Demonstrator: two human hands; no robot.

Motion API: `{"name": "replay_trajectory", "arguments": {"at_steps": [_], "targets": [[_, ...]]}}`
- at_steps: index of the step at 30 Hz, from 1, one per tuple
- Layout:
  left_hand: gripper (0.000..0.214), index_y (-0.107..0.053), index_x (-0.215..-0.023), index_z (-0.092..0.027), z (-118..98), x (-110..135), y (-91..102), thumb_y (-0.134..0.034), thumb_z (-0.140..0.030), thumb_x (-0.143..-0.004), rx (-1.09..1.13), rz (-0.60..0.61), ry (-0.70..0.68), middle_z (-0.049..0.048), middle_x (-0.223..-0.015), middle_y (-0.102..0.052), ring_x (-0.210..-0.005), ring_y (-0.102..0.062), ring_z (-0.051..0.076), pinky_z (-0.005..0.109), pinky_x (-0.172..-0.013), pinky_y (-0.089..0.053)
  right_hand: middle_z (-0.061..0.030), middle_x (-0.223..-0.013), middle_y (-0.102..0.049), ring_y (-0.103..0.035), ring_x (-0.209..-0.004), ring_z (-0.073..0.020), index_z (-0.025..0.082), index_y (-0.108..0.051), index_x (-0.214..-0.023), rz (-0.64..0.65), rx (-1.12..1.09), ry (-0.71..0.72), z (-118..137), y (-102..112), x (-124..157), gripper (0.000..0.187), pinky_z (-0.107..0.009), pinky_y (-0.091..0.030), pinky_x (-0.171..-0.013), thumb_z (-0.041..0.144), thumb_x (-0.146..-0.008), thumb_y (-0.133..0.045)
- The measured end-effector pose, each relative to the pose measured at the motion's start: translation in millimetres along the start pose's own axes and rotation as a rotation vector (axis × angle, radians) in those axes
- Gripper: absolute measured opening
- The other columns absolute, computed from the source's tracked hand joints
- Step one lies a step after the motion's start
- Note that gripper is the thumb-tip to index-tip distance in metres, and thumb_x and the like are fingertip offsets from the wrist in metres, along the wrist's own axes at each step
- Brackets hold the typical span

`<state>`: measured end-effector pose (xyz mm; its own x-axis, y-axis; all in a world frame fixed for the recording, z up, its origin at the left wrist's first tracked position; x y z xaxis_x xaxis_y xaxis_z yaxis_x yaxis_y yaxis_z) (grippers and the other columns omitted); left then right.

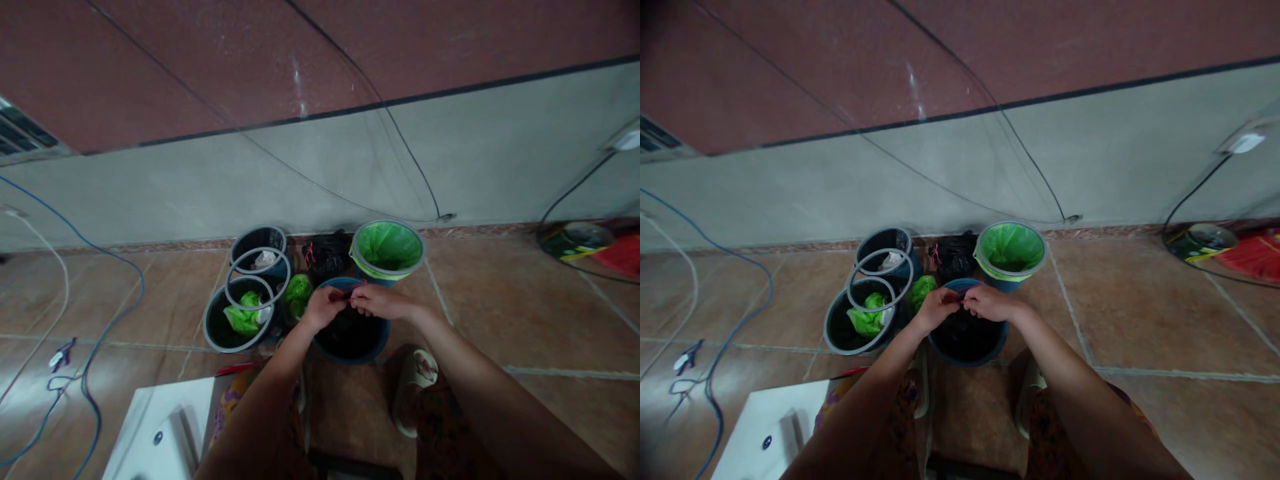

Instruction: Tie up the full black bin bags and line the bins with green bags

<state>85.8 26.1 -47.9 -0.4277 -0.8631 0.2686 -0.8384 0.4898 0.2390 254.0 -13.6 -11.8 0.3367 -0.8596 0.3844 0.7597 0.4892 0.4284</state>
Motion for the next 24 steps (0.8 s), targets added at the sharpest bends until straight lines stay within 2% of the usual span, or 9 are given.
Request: {"name": "replay_trajectory", "arguments": {"at_steps": [2, 4, 5, 7, 10, 12, 16, 21, 24], "targets": [[0.011, -0.070, -0.075, -0.016, -2.6, 2.5, -1.0, -0.074, -0.017, -0.064, -0.107, 0.043, -0.066, 0.0001, -0.069, -0.070, -0.064, -0.063, 0.013, 0.022, -0.063, -0.048, -0.0009, -0.068, -0.062, -0.056, -0.057, -0.0101, 0.016, -0.062, -0.075, 0.028, -0.041, 0.055, 5.2, -3.3, -0.3, 0.023, -0.020, -0.041, -0.051, 0.028, -0.089, -0.048], [0.004, -0.071, -0.072, -0.016, -5.4, 5.5, -2.6, -0.069, -0.020, -0.071, -0.182, 0.076, -0.105, 0.0003, -0.067, -0.069, -0.063, -0.062, 0.013, 0.023, -0.063, -0.048, -0.0003, -0.066, -0.061, -0.055, -0.056, -0.0098, 0.016, -0.060, -0.075, 0.011, -0.083, 0.096, 8.6, -5.0, -1.7, 0.024, -0.019, -0.041, -0.051, 0.032, -0.090, -0.050], [0.008, -0.071, -0.072, -0.016, -6.3, 6.9, -3.8, -0.065, -0.021, -0.075, -0.195, 0.095, -0.113, 0.0000, -0.066, -0.068, -0.061, -0.061, 0.012, 0.022, -0.061, -0.048, -0.0006, -0.067, -0.061, -0.055, -0.057, -0.0099, 0.016, -0.061, -0.076, -0.021, -0.119, 0.105, 9.2, -5.2, -2.9, 0.026, -0.019, -0.041, -0.050, 0.035, -0.090, -0.050], [0.015, -0.072, -0.078, -0.017, -7.3, 9.0, -7.0, -0.059, -0.024, -0.082, -0.164, 0.140, -0.119, -0.0002, -0.068, -0.068, -0.057, -0.060, 0.011, 0.021, -0.059, -0.047, -0.0039, -0.077, -0.066, -0.058, -0.060, -0.0104, 0.016, -0.064, -0.087, -0.150, -0.244, 0.087, 8.2, -4.4, -5.7, 0.032, -0.019, -0.041, -0.049, 0.043, -0.092, -0.048], [0.019, -0.072, -0.083, -0.018, -7.6, 10.2, -10.3, -0.057, -0.030, -0.085, -0.086, 0.162, -0.131, 0.0001, -0.074, -0.069, -0.057, -0.061, 0.011, 0.021, -0.057, -0.049, -0.0112, -0.111, -0.069, -0.062, -0.066, -0.0099, 0.017, -0.063, -0.114, -0.386, -0.464, -0.002, 2.9, -4.3, -8.9, 0.045, -0.018, -0.043, -0.047, 0.051, -0.097, -0.038], [0.019, -0.070, -0.078, -0.018, -8.3, 10.1, -10.0, -0.057, -0.030, -0.086, -0.059, 0.147, -0.142, -0.0002, -0.074, -0.068, -0.057, -0.062, 0.010, 0.022, -0.058, -0.049, -0.0118, -0.114, -0.068, -0.062, -0.063, -0.0093, 0.017, -0.061, -0.121, -0.400, -0.509, -0.067, -0.3, -8.6, -10.9, 0.044, -0.018, -0.042, -0.046, 0.044, -0.098, -0.036], [0.019, -0.066, -0.073, -0.018, -11.5, 9.3, -6.6, -0.052, -0.021, -0.085, -0.048, 0.155, -0.166, -0.0014, -0.069, -0.066, -0.058, -0.062, 0.010, 0.021, -0.060, -0.050, -0.0039, -0.078, -0.070, -0.060, -0.060, -0.0105, 0.017, -0.068, -0.106, -0.140, -0.353, -0.090, -3.5, -20.8, -15.3, 0.033, -0.017, -0.040, -0.048, 0.019, -0.088, -0.040], [0.017, -0.063, -0.069, -0.018, -11.6, 7.3, -4.4, -0.051, -0.015, -0.081, -0.011, 0.080, -0.133, -0.0023, -0.068, -0.065, -0.053, -0.062, 0.008, 0.019, -0.056, -0.049, -0.0020, -0.071, -0.068, -0.057, -0.063, -0.0127, 0.016, -0.072, -0.083, -0.198, -0.032, 0.066, -2.0, -13.1, -14.9, 0.027, -0.022, -0.043, -0.059, 0.014, -0.078, -0.046], [0.010, -0.063, -0.069, -0.017, -7.7, 4.7, -5.1, -0.057, -0.013, -0.075, 0.117, -0.011, -0.036, -0.0026, -0.064, -0.065, -0.050, -0.063, 0.010, 0.020, -0.051, -0.048, -0.0008, -0.061, -0.064, -0.053, -0.057, -0.0126, 0.016, -0.072, -0.072, -0.195, 0.106, 0.037, 1.6, -7.1, -11.4, 0.024, -0.024, -0.037, -0.057, 0.020, -0.081, -0.050]]}}
Point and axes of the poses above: each hand's wrist, its own x-axis away from the middle knuckle, its own y-axis out of the back of the hand, z = x × y, the point moved 2 cm from there along -x, towards the middle knuckle
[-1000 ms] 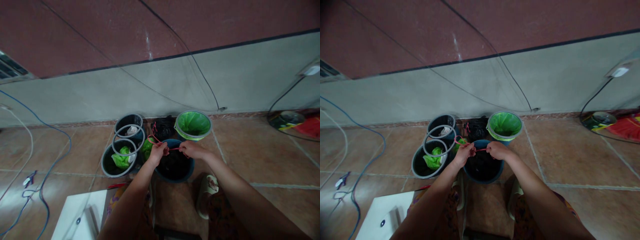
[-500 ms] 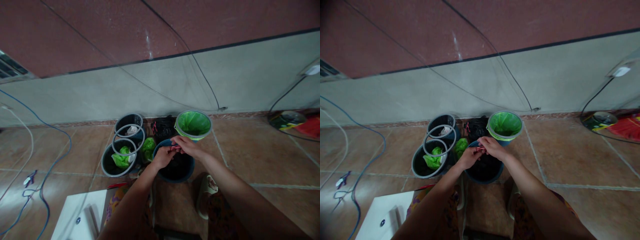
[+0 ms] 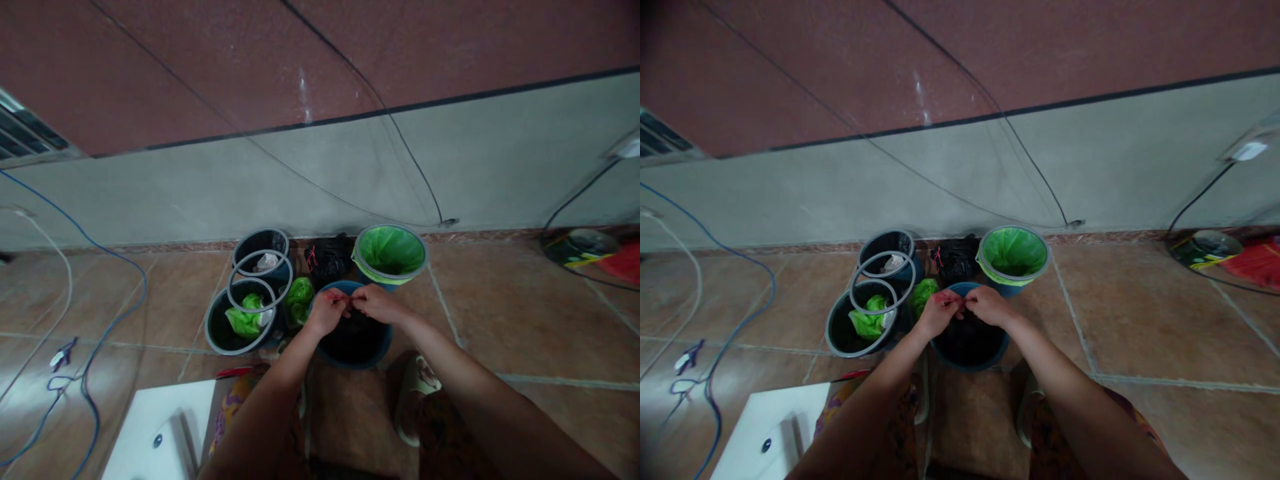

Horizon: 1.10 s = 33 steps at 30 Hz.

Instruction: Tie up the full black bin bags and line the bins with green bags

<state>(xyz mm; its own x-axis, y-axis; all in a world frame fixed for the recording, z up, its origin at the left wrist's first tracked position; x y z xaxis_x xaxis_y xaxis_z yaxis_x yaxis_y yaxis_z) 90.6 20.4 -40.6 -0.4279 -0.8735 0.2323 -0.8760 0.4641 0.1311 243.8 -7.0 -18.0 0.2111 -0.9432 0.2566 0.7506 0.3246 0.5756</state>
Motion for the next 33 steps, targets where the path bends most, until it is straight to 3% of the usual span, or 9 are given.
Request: {"name": "replay_trajectory", "arguments": {"at_steps": [5, 10, 17, 23, 28, 33], "targets": [[0.005, -0.064, -0.061, -0.016, 1.6, -0.9, 2.8, -0.068, -0.013, -0.063, 0.250, -0.091, 0.138, -0.0018, -0.057, -0.065, -0.052, -0.062, 0.012, 0.026, -0.058, -0.053, -0.0032, -0.070, -0.071, -0.059, -0.064, -0.0145, 0.017, -0.078, -0.077, -0.084, 0.057, -0.014, 5.1, 5.0, 3.2, 0.023, -0.025, -0.038, -0.062, 0.028, -0.082, -0.057], [0.009, -0.067, -0.058, -0.015, 1.2, -0.6, 8.0, -0.075, -0.014, -0.054, 0.224, -0.102, 0.121, 0.0000, -0.061, -0.068, -0.058, -0.062, 0.013, 0.026, -0.063, -0.050, -0.0012, -0.066, -0.070, -0.058, -0.060, -0.0137, 0.017, -0.079, -0.079, -0.025, 0.037, 0.003, 0.2, 3.0, 2.9, 0.022, -0.025, -0.037, -0.061, 0.030, -0.081, -0.062], [0.012, -0.065, -0.061, -0.017, -1.8, -4.3, 9.2, -0.061, -0.005, -0.060, -0.025, -0.102, -0.082, -0.0035, -0.061, -0.064, -0.060, -0.057, 0.010, 0.022, -0.062, -0.044, -0.0038, -0.074, -0.073, -0.061, -0.068, -0.0161, 0.017, -0.079, -0.081, -0.045, 0.139, -0.039, -1.9, 3.7, 2.3, 0.020, -0.026, -0.037, -0.064, 0.026, -0.082, -0.061], [0.020, -0.064, -0.067, -0.018, -9.1, -1.6, 8.7, -0.052, -0.002, -0.065, -0.114, -0.138, -0.199, -0.0044, -0.064, -0.062, -0.063, -0.057, 0.010, 0.022, -0.065, -0.046, -0.0057, -0.090, -0.075, -0.065, -0.081, -0.0181, 0.017, -0.076, -0.094, -0.103, 0.077, 0.049, 4.1, 2.7, 0.9, 0.027, -0.027, -0.043, -0.074, 0.019, -0.086, -0.051], [0.016, -0.066, -0.074, -0.018, -2.7, -1.4, 2.9, -0.054, -0.007, -0.072, -0.072, -0.207, -0.272, -0.0007, -0.074, -0.067, -0.072, -0.062, 0.013, 0.026, -0.073, -0.051, -0.0015, -0.067, -0.065, -0.059, -0.058, -0.0139, 0.015, -0.072, -0.089, -0.084, -0.051, 0.030, 3.1, -3.0, -1.3, 0.027, -0.025, -0.042, -0.062, 0.022, -0.090, -0.046], [0.005, -0.067, -0.077, -0.018, 1.4, 0.0, -0.1, -0.062, -0.016, -0.075, -0.063, -0.257, -0.216, -0.0001, -0.073, -0.067, -0.071, -0.063, 0.013, 0.025, -0.070, -0.050, 0.0022, -0.059, -0.057, -0.052, -0.048, -0.0110, 0.015, -0.068, -0.079, -0.079, -0.223, 0.019, -0.8, -5.6, -2.0, 0.029, -0.023, -0.037, -0.051, 0.029, -0.091, -0.046]]}}
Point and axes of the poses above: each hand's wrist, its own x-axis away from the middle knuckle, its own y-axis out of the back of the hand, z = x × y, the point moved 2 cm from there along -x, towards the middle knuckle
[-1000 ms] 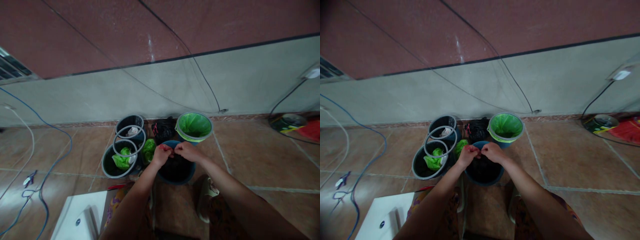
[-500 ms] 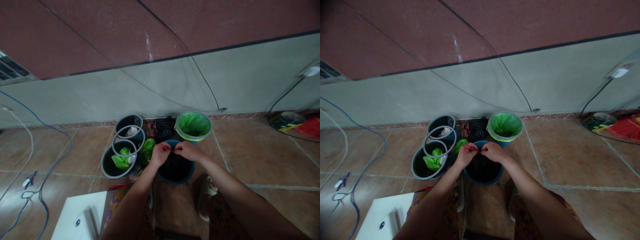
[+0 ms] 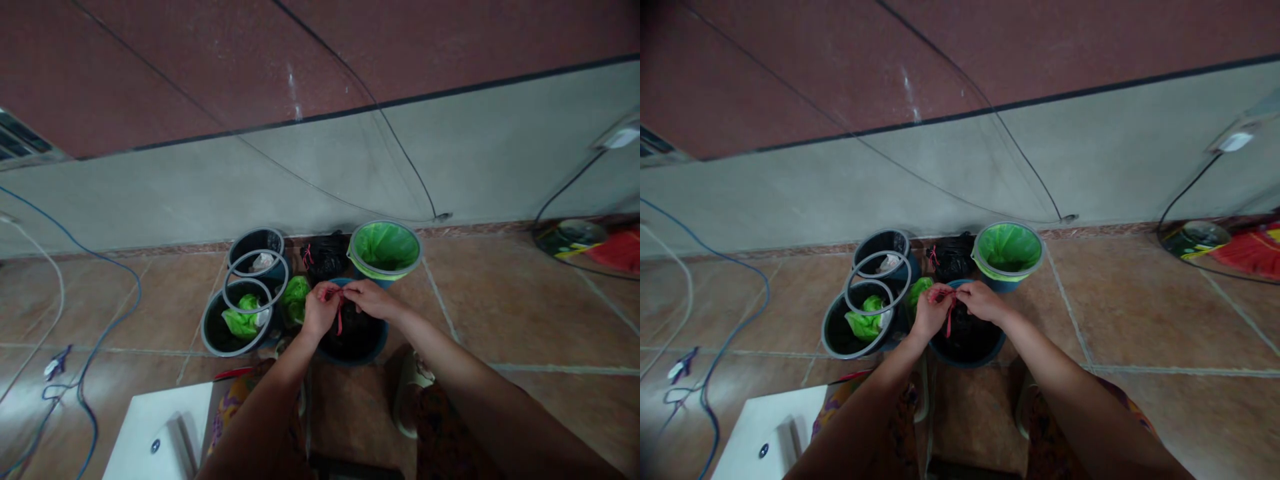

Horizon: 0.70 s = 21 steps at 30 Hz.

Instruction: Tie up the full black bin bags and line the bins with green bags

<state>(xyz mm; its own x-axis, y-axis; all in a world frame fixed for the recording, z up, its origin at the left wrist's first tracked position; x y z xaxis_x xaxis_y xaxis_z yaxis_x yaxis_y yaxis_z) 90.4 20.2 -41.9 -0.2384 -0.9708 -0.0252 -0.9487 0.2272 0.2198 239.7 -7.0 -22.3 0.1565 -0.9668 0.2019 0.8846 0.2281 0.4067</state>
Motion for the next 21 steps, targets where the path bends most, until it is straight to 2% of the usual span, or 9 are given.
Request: {"name": "replay_trajectory", "arguments": {"at_steps": [5, 10, 13, 18, 21], "targets": [[0.006, -0.063, -0.069, -0.017, 1.5, 0.5, 0.1, -0.064, -0.015, -0.075, 0.025, 0.048, 0.104, -0.0027, -0.062, -0.064, -0.058, -0.059, 0.011, 0.023, -0.060, -0.046, 0.0024, -0.056, -0.057, -0.054, -0.049, -0.0111, 0.015, -0.067, -0.073, -0.008, 0.000, -0.017, -2.6, 1.4, 0.0, 0.026, -0.022, -0.037, -0.051, 0.029, -0.086, -0.051], [0.016, -0.061, -0.065, -0.017, 8.7, -1.7, 0.5, -0.074, -0.024, -0.073, 0.184, 0.108, 0.185, -0.0016, -0.060, -0.065, -0.055, -0.059, 0.011, 0.023, -0.057, -0.045, 0.0006, -0.054, -0.061, -0.059, -0.051, -0.0125, 0.015, -0.068, -0.074, -0.055, 0.165, -0.075, -0.7, 1.4, -0.8, 0.029, -0.022, -0.038, -0.053, 0.023, -0.089, -0.045], [0.020, -0.060, -0.065, -0.018, 10.3, -2.4, 0.8, -0.075, -0.027, -0.074, 0.268, 0.140, 0.205, -0.0005, -0.061, -0.067, -0.058, -0.062, 0.013, 0.027, -0.065, -0.049, -0.0016, -0.056, -0.065, -0.062, -0.056, -0.0128, 0.014, -0.068, -0.076, -0.077, 0.298, -0.111, 4.0, 2.8, -0.1, 0.030, -0.021, -0.039, -0.057, 0.018, -0.090, -0.043], [0.014, -0.066, -0.069, -0.016, 5.9, -1.7, 2.2, -0.072, -0.027, -0.077, 0.248, 0.169, 0.207, 0.0036, -0.070, -0.072, -0.070, -0.067, 0.017, 0.031, -0.079, -0.051, -0.0047, -0.064, -0.071, -0.064, -0.058, -0.0127, 0.013, -0.069, -0.086, -0.070, 0.456, -0.203, 12.2, 6.2, 4.6, 0.031, -0.021, -0.042, -0.062, 0.015, -0.094, -0.039], [0.012, -0.066, -0.068, -0.016, 4.3, -0.8, 1.5, -0.072, -0.024, -0.075, 0.291, 0.172, 0.240, 0.0052, -0.074, -0.073, -0.075, -0.068, 0.018, 0.033, -0.084, -0.051, -0.0066, -0.069, -0.072, -0.065, -0.063, -0.0141, 0.014, -0.069, -0.088, -0.079, 0.537, -0.204, 12.1, 5.2, 3.9, 0.032, -0.023, -0.043, -0.065, 0.015, -0.095, -0.039]]}}
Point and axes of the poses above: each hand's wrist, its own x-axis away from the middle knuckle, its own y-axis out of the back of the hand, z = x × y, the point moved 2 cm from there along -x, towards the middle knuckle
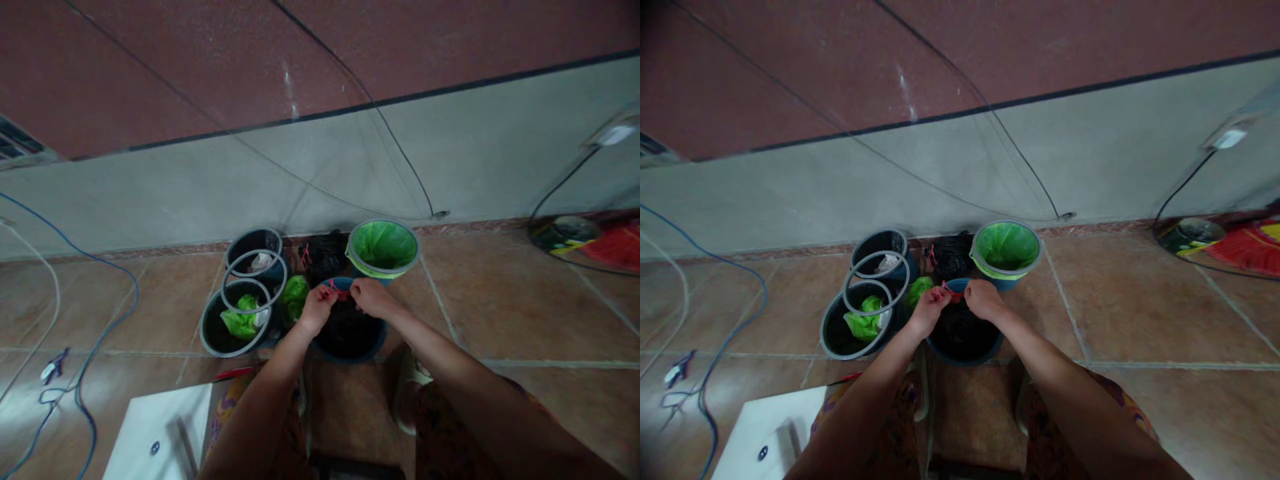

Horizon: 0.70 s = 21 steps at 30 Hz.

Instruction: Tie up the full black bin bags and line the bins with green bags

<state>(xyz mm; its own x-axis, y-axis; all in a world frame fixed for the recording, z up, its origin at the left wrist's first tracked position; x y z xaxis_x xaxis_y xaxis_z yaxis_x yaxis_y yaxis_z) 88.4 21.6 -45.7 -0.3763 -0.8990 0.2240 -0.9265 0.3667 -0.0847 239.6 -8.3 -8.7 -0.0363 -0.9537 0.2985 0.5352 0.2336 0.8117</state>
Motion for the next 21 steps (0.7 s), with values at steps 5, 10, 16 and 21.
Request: {"name": "replay_trajectory", "arguments": {"at_steps": [5, 10, 16, 21], "targets": [[0.013, -0.060, -0.064, -0.017, 1.2, -1.3, 0.4, -0.070, -0.018, -0.073, 0.047, -0.002, -0.013, 0.0025, -0.071, -0.071, -0.073, -0.066, 0.016, 0.032, -0.085, -0.050, -0.0116, -0.092, -0.075, -0.067, -0.089, -0.0191, 0.013, -0.071, -0.089, -0.048, 0.111, 0.050, -6.8, -5.2, -7.9, 0.030, -0.025, -0.045, -0.079, 0.016, -0.094, -0.042], [0.011, -0.060, -0.063, -0.017, 4.3, -1.9, 3.8, -0.067, -0.016, -0.072, -0.024, -0.014, 0.012, 0.0011, -0.067, -0.068, -0.069, -0.063, 0.015, 0.029, -0.079, -0.047, -0.0115, -0.120, -0.070, -0.065, -0.109, -0.0208, 0.015, -0.064, -0.121, 0.036, -0.048, 0.146, -21.2, -12.7, -5.2, 0.038, -0.029, -0.046, -0.094, 0.011, -0.087, -0.048], [0.008, -0.060, -0.065, -0.017, -0.8, 3.8, -5.5, -0.066, -0.018, -0.070, -0.008, 0.061, -0.005, -0.0010, -0.066, -0.064, -0.068, -0.059, 0.012, 0.027, -0.077, -0.047, -0.0192, -0.124, -0.066, -0.063, -0.113, -0.0308, 0.011, -0.059, -0.131, 0.157, 0.007, 0.154, -19.6, -36.9, 3.1, 0.059, -0.040, -0.048, -0.096, 0.021, -0.074, -0.072], [0.030, -0.066, -0.089, -0.018, -0.2, -1.7, 3.7, -0.065, -0.009, -0.061, -0.276, -0.041, -0.031, 0.0017, -0.086, -0.067, -0.081, -0.062, 0.016, 0.031, -0.082, -0.050, -0.0151, -0.111, -0.073, -0.068, -0.105, -0.0275, 0.015, -0.071, -0.111, 0.143, 0.089, 0.150, -9.7, -32.2, 3.4, 0.030, -0.034, -0.049, -0.089, 0.015, -0.086, -0.053]]}}
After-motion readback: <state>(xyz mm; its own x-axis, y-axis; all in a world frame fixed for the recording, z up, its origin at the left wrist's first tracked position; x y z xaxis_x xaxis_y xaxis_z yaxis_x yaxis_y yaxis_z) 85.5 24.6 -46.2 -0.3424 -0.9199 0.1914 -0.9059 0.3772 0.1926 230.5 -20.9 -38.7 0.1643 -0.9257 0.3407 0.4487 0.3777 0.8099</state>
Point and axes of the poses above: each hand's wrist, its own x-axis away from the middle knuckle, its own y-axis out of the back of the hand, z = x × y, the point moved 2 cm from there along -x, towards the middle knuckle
